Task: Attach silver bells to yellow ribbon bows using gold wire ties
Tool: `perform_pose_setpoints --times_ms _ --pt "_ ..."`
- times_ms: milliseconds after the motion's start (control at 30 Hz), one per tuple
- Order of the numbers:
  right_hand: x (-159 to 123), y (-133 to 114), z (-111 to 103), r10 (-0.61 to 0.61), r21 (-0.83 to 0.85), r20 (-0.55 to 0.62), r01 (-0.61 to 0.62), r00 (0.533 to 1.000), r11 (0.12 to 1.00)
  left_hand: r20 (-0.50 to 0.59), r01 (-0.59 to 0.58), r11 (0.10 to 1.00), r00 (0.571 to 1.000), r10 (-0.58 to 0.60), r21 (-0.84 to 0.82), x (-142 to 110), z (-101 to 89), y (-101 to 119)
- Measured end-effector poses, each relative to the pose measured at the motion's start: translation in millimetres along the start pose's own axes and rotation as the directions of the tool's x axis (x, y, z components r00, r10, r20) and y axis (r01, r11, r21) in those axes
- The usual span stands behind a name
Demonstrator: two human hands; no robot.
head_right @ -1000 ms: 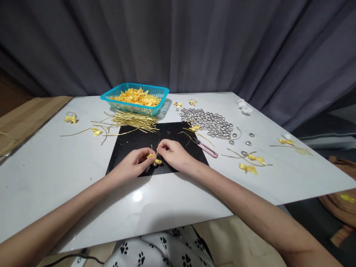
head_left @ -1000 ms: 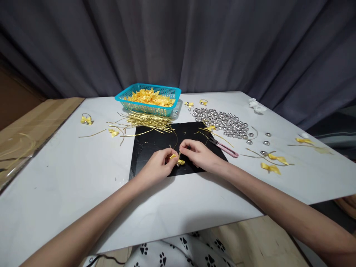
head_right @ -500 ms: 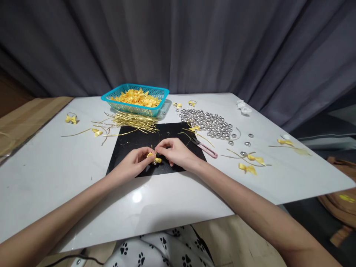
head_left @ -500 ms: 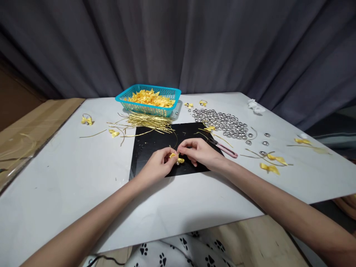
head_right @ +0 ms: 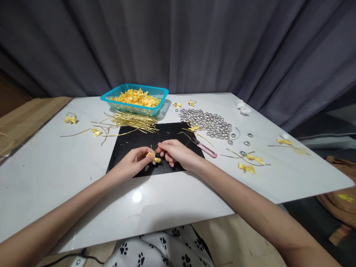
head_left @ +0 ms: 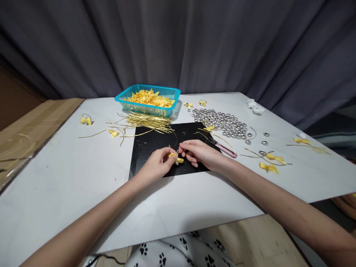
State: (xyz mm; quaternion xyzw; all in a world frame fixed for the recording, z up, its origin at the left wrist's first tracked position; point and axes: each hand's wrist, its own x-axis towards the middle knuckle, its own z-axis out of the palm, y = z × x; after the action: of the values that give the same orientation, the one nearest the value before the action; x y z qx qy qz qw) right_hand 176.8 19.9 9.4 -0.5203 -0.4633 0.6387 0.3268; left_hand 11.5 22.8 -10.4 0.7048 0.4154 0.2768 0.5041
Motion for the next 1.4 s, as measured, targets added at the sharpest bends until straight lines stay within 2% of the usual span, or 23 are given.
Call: perform_pose_setpoints --times_ms 167,300,400,767,1167,1400 --pt "-4 -3 0 -0.009 -0.020 0.040 0.010 0.999 1.000 -0.004 -0.008 1.000 1.000 0.008 -0.020 0 0.6 -1" --pt "-5 -3 1 -0.108 -0.069 -0.021 0.106 0.994 0.992 -0.013 -0.006 1.000 1.000 0.006 -0.007 0 0.9 -1" --pt "-5 -2 1 -0.164 -0.135 -0.003 0.162 0.986 0.978 -0.012 0.003 1.000 1.000 -0.003 0.000 -1 0.7 0" --pt "-4 -2 1 -0.123 -0.146 0.024 0.125 0.992 0.981 -0.009 0.030 0.999 1.000 -0.030 -0.039 0 0.7 2" --pt "0 7 2 -0.174 -0.088 -0.001 0.173 0.985 0.981 -0.043 0.027 0.998 0.999 -0.030 -0.062 -1 3.2 2" --pt "1 7 3 -0.186 -0.197 -0.031 0.176 0.982 0.964 -0.100 0.057 0.985 0.992 -0.074 -0.163 2 2.2 9"
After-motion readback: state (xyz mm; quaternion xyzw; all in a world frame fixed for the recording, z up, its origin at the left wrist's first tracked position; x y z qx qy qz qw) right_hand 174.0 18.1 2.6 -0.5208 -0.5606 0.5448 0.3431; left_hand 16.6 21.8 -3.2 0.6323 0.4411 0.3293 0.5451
